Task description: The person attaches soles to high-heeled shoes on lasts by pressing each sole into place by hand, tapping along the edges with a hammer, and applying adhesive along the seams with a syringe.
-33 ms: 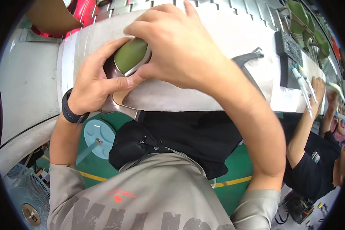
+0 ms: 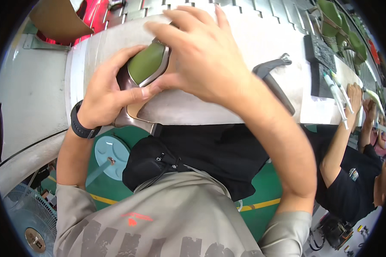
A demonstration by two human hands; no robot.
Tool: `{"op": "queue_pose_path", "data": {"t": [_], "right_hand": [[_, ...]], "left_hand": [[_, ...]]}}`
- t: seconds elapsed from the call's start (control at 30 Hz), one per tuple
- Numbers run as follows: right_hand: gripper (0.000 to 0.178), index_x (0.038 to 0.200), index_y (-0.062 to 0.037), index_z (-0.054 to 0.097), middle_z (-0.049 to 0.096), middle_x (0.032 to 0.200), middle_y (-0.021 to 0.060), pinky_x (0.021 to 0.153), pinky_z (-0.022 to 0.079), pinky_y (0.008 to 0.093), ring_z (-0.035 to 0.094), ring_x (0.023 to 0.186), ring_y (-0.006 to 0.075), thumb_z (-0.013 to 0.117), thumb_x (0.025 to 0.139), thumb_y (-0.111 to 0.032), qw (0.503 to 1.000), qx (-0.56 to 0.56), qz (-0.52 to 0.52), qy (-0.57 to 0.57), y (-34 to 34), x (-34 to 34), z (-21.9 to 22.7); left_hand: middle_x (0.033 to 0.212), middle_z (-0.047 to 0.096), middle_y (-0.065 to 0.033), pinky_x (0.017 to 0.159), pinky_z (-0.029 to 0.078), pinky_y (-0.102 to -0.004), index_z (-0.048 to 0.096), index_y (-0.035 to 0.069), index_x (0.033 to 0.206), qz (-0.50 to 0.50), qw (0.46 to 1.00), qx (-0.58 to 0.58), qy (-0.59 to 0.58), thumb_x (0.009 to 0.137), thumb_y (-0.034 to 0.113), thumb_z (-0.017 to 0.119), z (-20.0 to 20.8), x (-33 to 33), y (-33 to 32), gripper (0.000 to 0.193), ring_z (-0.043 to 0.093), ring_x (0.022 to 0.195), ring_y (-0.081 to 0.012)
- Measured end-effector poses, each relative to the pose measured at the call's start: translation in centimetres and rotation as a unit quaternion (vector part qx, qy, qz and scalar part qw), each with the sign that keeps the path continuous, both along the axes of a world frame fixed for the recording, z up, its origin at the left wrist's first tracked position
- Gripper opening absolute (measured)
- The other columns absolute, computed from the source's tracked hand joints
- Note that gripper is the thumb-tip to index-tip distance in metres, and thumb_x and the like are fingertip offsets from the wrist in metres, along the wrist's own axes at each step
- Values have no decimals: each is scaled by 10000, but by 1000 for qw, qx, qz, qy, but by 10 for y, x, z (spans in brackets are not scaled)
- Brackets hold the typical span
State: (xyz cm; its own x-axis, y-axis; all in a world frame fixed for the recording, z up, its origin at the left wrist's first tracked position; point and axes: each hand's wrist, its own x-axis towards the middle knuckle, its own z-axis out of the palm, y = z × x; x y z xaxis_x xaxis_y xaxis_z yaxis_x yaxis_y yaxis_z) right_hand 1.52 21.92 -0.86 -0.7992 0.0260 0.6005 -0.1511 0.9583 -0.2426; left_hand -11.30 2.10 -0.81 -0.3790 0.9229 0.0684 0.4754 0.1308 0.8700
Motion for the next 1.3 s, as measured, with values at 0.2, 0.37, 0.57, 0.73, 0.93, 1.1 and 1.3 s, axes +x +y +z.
{"op": "queue_pose_path", "data": {"t": [0.2,0.37,0.57,0.73,0.93,1.1,1.3], "right_hand": [[462,1321,-29,665,629,1257,207,1026,490,480,602,1200,379,762,872,-81,948,-160,-274,-22,28,122,-42],[577,1334,-33,663,620,1111,191,932,491,462,597,1059,375,600,775,92,954,-5,-288,-88,20,131,-38],[421,1138,-24,742,601,866,105,623,525,393,624,713,313,787,720,6,975,-110,-161,-103,0,135,-13],[374,1050,33,741,722,1056,224,868,611,402,741,958,363,849,695,-11,986,-158,-30,50,-25,113,23],[359,1030,56,729,735,1032,219,841,632,418,747,952,385,833,688,14,981,-187,-15,45,-21,86,-3],[367,1020,59,727,737,1033,204,828,637,395,746,942,368,845,675,11,980,-191,-42,24,-49,85,-10],[382,1042,53,714,738,1031,206,842,626,397,743,921,353,832,679,31,944,-321,-69,3,-74,83,-8]], "left_hand": [[1252,659,-154,1033,487,-342,540,-62,1381,24,998,-41,30,825,217,863,2,7,3,701,634,1158,-218],[1163,690,-168,945,525,-352,568,-47,1346,-15,992,-19,122,831,268,861,1,24,25,671,672,1057,-239],[1096,711,-170,901,539,-363,595,-52,1292,-71,993,-46,76,830,332,868,-6,16,43,660,685,999,-247],[1124,704,-201,917,538,-392,598,-55,1294,-74,991,-30,104,823,310,864,-7,15,44,653,688,1020,-313],[1113,693,-231,920,527,-424,611,-61,1266,-57,990,15,132,864,333,825,-13,16,43,602,669,1016,-397],[1059,685,-213,852,512,-432,631,-60,1225,-37,991,13,124,996,289,680,-15,18,46,420,645,941,-396],[1040,684,-206,846,509,-434,635,-49,1219,-27,990,17,139,998,276,672,-15,20,44,395,639,932,-392]]}}
